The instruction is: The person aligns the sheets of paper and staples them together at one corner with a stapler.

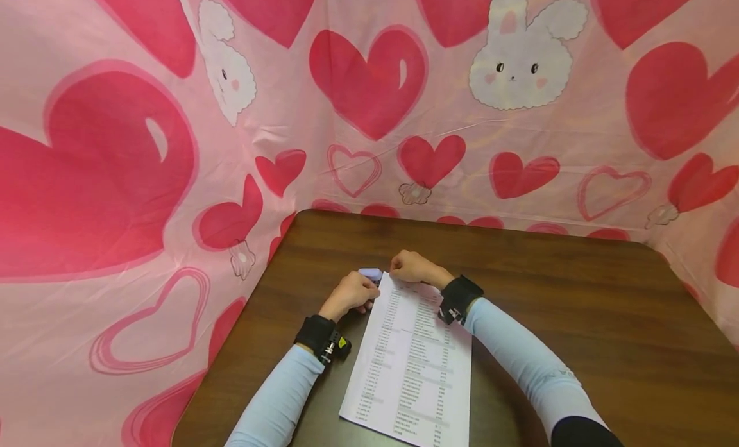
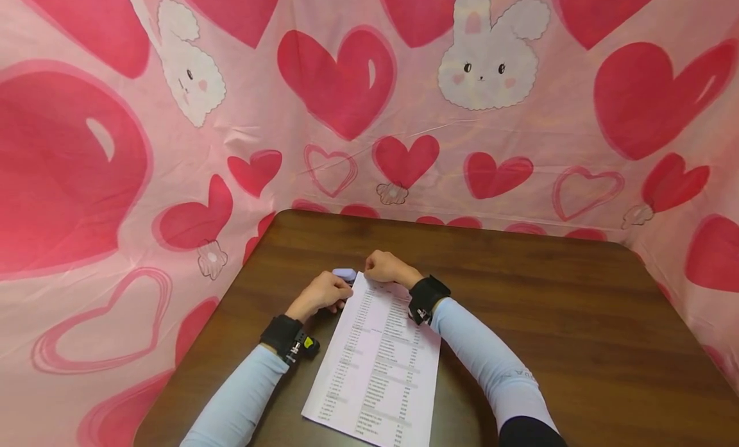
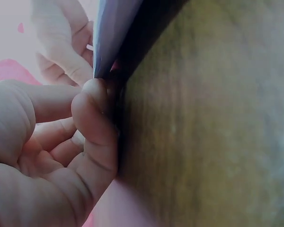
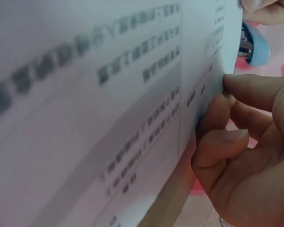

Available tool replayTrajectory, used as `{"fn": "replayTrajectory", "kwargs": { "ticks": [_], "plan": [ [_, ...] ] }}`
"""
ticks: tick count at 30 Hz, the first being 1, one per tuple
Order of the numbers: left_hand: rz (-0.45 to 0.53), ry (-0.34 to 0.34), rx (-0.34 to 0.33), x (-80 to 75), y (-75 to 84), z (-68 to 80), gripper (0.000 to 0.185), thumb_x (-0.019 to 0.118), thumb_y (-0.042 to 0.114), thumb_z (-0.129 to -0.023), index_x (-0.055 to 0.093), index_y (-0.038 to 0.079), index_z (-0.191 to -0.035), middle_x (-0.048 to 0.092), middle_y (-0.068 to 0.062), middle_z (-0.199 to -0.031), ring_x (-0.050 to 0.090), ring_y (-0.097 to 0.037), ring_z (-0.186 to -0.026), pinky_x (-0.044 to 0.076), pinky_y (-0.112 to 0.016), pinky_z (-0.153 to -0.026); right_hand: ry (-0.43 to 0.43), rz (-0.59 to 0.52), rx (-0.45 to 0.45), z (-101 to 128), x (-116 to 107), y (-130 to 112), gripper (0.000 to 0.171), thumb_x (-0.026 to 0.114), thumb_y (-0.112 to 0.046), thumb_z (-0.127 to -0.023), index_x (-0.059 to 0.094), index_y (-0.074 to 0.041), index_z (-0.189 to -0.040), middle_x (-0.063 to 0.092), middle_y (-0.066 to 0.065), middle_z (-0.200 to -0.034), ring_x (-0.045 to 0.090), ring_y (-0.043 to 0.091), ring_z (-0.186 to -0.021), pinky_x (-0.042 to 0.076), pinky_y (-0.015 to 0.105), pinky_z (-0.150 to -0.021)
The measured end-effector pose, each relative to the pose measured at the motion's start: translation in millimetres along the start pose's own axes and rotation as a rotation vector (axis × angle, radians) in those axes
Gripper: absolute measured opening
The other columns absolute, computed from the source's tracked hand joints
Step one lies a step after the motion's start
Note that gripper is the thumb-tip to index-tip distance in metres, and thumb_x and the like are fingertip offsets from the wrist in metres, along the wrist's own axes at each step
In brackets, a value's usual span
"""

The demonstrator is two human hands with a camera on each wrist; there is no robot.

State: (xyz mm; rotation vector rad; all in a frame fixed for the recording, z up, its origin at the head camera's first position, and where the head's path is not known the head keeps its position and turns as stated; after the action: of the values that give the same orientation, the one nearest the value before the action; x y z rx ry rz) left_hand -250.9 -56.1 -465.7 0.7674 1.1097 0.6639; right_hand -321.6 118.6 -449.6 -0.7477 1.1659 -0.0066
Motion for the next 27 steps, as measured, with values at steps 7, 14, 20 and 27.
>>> {"fn": "replayTrajectory", "kwargs": {
  "ticks": [7,14,20,27],
  "plan": [
    [-0.059,0.043,0.013,-2.6,-0.4,3.6,0.01,0.071,0.015,-0.087,0.075,0.007,-0.083,0.063,-0.001,-0.063,0.059,-0.01,-0.053,0.052,-0.024,-0.049,-0.004,0.007,0.001,-5,0,-2,0.011,0.068,-0.016,-0.087,0.07,-0.011,-0.077,0.059,-0.004,-0.072,0.053,0.013,-0.07,0.041,0.024,-0.064],
    [-0.092,0.055,0.011,-6.8,-0.9,5.0,0.009,0.071,0.015,-0.087,0.075,0.008,-0.082,0.064,-0.001,-0.065,0.061,-0.011,-0.054,0.052,-0.025,-0.048,-0.001,0.009,-0.019,-10,2,-3,0.01,0.07,-0.016,-0.087,0.069,-0.012,-0.078,0.059,-0.005,-0.072,0.054,0.011,-0.069,0.042,0.024,-0.063],
    [-0.11,0.11,0.006,-23.5,-1.1,3.6,0.014,0.068,0.019,-0.09,0.075,0.009,-0.083,0.068,0.0,-0.066,0.062,-0.011,-0.054,0.049,-0.025,-0.048,-0.003,0.008,-0.007,-11,2,-8,0.009,0.07,-0.017,-0.086,0.069,-0.012,-0.078,0.059,-0.005,-0.073,0.054,0.012,-0.07,0.042,0.023,-0.063],
    [-0.21,0.213,0.045,-60.4,20.3,-6.5,0.019,0.066,0.028,-0.092,0.072,0.011,-0.099,0.072,-0.007,-0.088,0.067,-0.024,-0.08,0.051,-0.033,-0.066,0.001,-0.061,0.037,-11,-22,-16,0.013,0.067,-0.019,-0.092,0.071,-0.007,-0.092,0.066,0.004,-0.079,0.063,0.02,-0.066,0.054,0.028,-0.058]
  ]
}}
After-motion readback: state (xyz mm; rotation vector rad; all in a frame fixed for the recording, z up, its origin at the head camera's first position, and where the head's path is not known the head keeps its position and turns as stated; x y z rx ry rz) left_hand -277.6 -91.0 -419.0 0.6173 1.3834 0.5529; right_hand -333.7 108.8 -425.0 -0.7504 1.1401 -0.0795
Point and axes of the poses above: each hand's wrist, its own z-axis away from the middle knuckle, its own x-axis out of the palm, y = z × x, the point moved 2 cm from there along -z, towards the middle knuckle
